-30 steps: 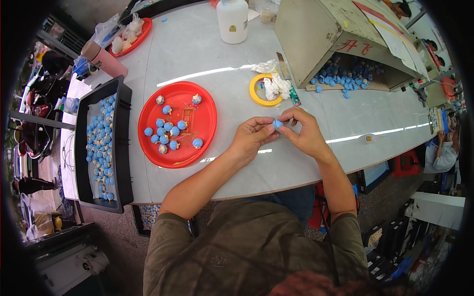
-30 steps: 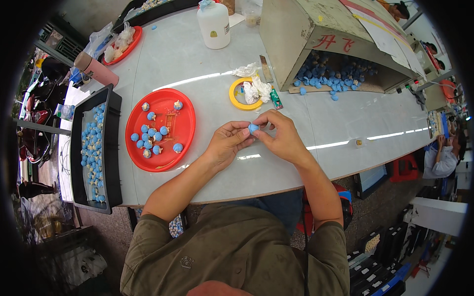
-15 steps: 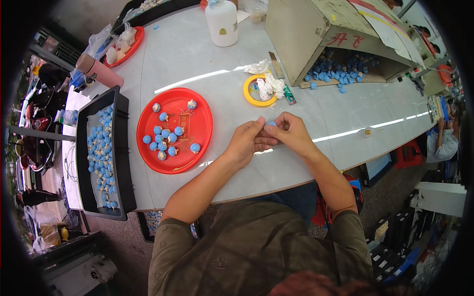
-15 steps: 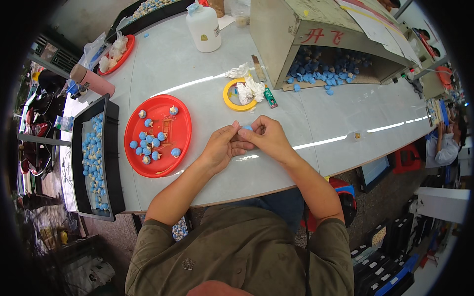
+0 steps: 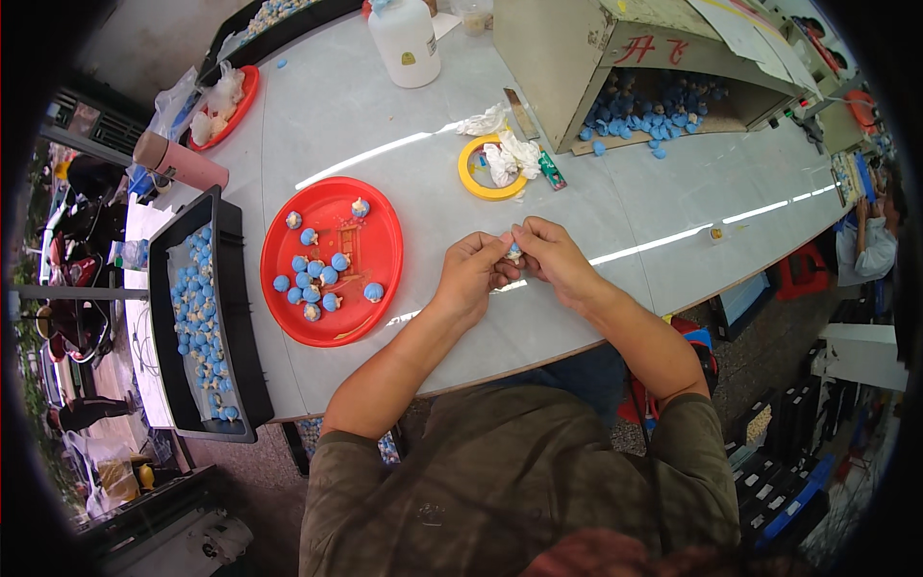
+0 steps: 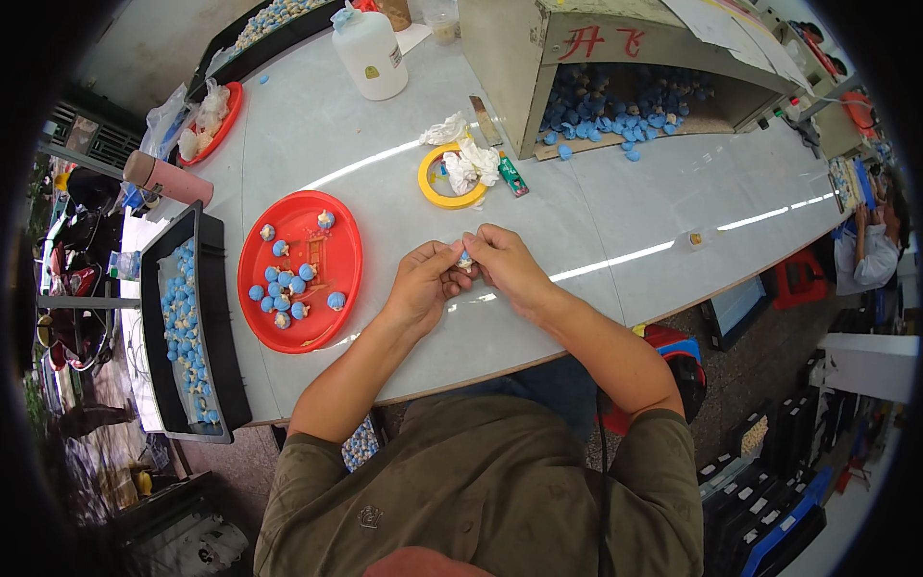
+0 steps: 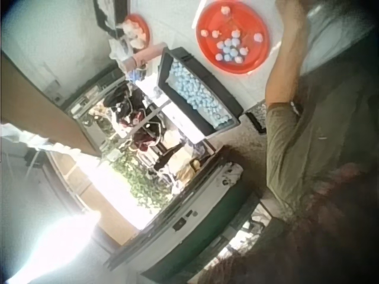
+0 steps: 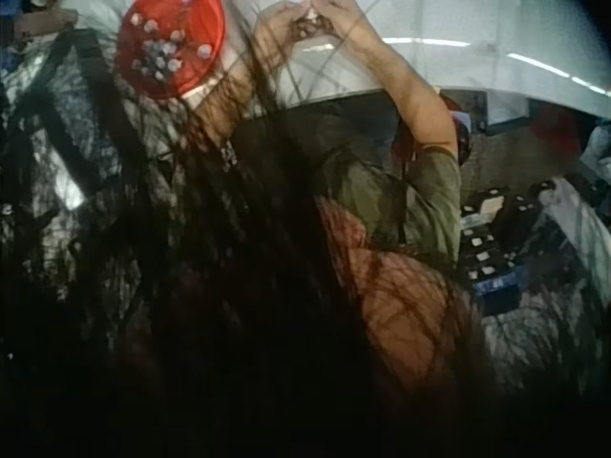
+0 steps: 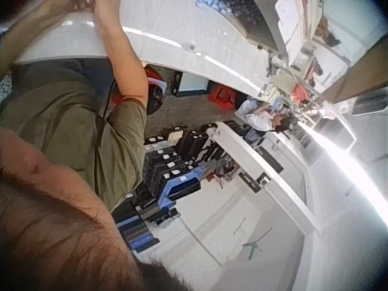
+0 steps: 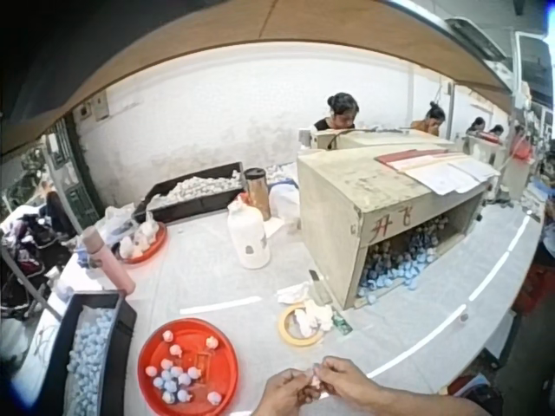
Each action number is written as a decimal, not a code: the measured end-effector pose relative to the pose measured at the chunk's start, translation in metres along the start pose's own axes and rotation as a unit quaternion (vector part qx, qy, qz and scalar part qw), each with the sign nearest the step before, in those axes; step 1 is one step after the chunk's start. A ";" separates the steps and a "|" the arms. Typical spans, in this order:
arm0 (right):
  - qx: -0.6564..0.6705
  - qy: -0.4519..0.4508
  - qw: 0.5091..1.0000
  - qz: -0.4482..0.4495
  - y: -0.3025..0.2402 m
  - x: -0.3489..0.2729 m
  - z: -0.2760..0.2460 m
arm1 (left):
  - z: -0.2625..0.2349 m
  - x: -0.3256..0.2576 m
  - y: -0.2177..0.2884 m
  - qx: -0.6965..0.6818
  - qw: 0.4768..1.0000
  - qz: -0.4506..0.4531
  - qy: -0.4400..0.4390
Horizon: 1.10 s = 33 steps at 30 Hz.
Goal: The person assembles small blue toy parts by applying glue from a bottle to the pieces and joining them by hand.
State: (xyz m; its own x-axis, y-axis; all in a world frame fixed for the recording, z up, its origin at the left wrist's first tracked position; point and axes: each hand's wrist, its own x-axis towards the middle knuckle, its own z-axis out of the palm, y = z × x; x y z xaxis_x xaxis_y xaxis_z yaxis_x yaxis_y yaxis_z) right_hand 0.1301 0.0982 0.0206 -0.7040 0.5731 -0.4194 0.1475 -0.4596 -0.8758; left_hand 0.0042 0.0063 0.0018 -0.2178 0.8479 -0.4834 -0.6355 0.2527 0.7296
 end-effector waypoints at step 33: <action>0.031 0.019 0.998 -0.046 0.013 -0.001 0.004 | 0.003 -0.004 0.000 0.002 1.000 0.001 0.007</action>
State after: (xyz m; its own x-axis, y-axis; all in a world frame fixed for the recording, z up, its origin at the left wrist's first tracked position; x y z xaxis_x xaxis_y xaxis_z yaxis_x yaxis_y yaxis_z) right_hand 0.1297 0.0893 0.0108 -0.6850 0.6400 -0.3481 0.0400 -0.4440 -0.8951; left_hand 0.0074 0.0044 0.0049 -0.2299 0.8421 -0.4879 -0.6313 0.2525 0.7333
